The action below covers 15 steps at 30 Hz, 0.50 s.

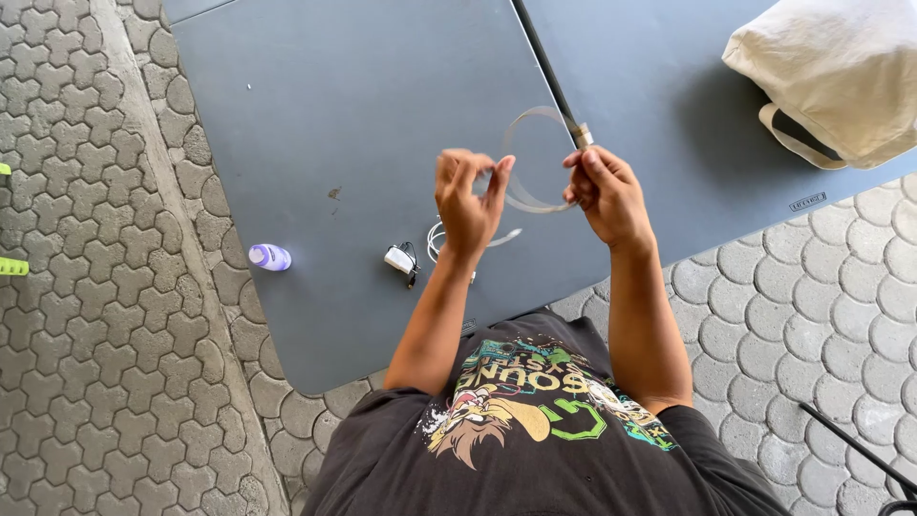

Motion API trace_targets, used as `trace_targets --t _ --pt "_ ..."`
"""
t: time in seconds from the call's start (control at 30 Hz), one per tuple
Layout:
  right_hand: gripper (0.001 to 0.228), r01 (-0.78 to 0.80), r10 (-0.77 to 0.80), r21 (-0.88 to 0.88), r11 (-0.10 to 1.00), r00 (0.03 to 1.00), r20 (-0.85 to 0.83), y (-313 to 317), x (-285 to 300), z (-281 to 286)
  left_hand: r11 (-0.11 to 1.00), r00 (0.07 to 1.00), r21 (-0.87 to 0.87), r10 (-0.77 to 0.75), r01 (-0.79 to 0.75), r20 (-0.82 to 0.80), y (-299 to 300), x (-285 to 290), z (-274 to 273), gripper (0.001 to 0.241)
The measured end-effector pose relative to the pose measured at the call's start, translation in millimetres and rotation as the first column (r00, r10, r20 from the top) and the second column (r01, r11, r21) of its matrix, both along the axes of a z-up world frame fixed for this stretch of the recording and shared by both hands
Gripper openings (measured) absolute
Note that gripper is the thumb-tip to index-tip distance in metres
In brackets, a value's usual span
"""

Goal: The person picks up and coils a charging cable by hand, then places the coiled cable along with two power adapter blocks into a white cloth bag on a table.

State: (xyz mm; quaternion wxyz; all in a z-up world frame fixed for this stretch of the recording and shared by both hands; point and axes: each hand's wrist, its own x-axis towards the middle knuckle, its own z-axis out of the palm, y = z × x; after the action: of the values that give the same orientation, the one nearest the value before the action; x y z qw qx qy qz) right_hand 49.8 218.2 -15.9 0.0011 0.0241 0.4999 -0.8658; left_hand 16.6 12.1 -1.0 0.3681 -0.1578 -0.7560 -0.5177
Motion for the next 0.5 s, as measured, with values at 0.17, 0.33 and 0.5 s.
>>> trace_targets --t 0.17,0.33,0.5 --pt "0.027 0.02 -0.03 -0.128 0.992 0.997 -0.077 -0.5 4.3 8.5 0.814 0.378 0.488 -0.579 0.315 0.722 26.1 3.4 -58.3 0.063" --pt "0.024 0.024 -0.059 -0.263 0.964 0.991 -0.124 -12.9 18.6 -1.0 0.311 0.136 0.946 -0.937 -0.094 0.321 41.2 -42.4 -109.8 0.032" --pt "0.022 0.155 -0.223 -0.383 0.911 0.965 -0.139 3.9 32.1 0.1 0.454 0.19 0.885 -0.865 -0.101 0.465 40.0 -71.9 -100.8 0.022"
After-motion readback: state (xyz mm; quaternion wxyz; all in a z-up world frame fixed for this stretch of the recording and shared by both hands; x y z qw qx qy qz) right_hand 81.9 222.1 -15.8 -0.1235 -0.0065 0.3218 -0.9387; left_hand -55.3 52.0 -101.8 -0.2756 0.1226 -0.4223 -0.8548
